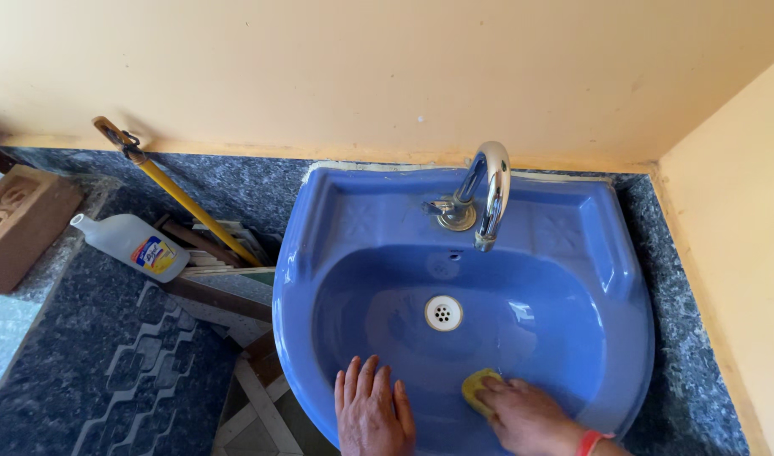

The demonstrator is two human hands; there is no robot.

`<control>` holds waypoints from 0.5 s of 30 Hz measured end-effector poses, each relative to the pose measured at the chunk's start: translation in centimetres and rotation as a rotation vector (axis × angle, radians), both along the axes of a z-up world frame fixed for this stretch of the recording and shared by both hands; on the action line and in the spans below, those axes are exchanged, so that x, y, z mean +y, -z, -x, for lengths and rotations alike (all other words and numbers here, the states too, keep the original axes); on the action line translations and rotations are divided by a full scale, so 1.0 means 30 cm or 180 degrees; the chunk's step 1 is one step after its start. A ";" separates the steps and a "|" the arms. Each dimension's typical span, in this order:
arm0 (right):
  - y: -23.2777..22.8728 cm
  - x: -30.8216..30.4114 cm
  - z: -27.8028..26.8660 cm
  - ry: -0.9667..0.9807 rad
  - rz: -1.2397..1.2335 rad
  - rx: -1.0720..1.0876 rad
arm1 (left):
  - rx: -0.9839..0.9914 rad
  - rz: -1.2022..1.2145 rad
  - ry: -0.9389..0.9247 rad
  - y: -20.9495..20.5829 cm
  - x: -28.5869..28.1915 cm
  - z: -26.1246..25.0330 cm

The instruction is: The person scrubs the interior basin and rim of a blue pedestal sink using a yellow sponge. They move the sponge in circular motions around the drain and along the edges of the sink.

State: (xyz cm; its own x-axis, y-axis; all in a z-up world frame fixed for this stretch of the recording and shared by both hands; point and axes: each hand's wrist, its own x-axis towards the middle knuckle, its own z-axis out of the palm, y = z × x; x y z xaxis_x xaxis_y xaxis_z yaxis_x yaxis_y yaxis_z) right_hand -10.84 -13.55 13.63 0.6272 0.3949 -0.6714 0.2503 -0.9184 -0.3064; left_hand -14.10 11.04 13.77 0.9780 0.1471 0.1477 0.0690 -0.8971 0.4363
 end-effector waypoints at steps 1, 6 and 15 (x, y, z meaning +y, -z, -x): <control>0.023 0.051 0.006 0.0090 -0.0462 0.0021 | 0.0039 -0.0006 -0.0004 0.003 0.002 0.001; 0.091 0.268 0.018 0.0300 -0.2283 0.0179 | -0.0267 -0.0030 0.0047 0.024 0.007 0.007; -0.006 -0.073 -0.036 -0.0009 0.0525 -0.0228 | 0.0043 -0.0096 -0.0003 0.031 0.006 0.000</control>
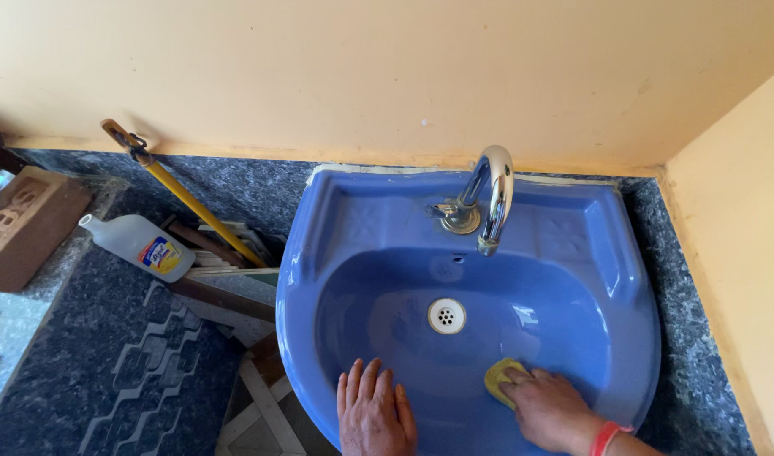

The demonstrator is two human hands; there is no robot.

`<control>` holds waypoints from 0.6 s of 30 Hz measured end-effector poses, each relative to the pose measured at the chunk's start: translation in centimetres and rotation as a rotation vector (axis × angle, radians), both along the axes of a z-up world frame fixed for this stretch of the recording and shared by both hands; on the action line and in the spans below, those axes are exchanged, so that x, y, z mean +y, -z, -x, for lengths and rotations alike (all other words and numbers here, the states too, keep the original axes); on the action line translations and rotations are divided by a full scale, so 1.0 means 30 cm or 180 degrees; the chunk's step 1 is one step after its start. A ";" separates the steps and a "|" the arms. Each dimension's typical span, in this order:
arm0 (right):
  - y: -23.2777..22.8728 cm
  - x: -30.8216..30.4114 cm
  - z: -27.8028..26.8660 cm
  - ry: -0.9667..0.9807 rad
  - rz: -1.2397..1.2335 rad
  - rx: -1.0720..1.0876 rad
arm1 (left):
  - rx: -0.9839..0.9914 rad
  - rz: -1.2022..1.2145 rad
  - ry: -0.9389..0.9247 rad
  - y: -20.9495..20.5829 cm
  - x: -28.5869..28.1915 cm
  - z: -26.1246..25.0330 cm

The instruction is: The person scrubs the interior basin and rim of a blue pedestal sink using a yellow sponge. They move the sponge in circular motions around the drain and along the edges of the sink.

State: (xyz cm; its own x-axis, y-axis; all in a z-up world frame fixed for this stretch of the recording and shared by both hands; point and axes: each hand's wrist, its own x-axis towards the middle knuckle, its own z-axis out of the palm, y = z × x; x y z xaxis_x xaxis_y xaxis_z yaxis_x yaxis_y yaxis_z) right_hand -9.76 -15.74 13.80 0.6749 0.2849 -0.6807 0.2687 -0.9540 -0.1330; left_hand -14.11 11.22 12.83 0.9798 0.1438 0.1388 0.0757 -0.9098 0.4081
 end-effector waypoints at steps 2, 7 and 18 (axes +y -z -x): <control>0.051 0.084 0.021 0.0098 -0.0289 0.0079 | -0.0107 0.0018 0.0019 -0.001 -0.002 -0.002; 0.117 0.292 0.057 0.0024 -0.2700 0.0062 | -0.0200 0.0033 0.0052 -0.004 0.005 0.001; 0.144 0.106 0.026 0.0104 -0.0295 -0.0014 | -0.0091 0.0052 0.0060 -0.022 -0.009 -0.009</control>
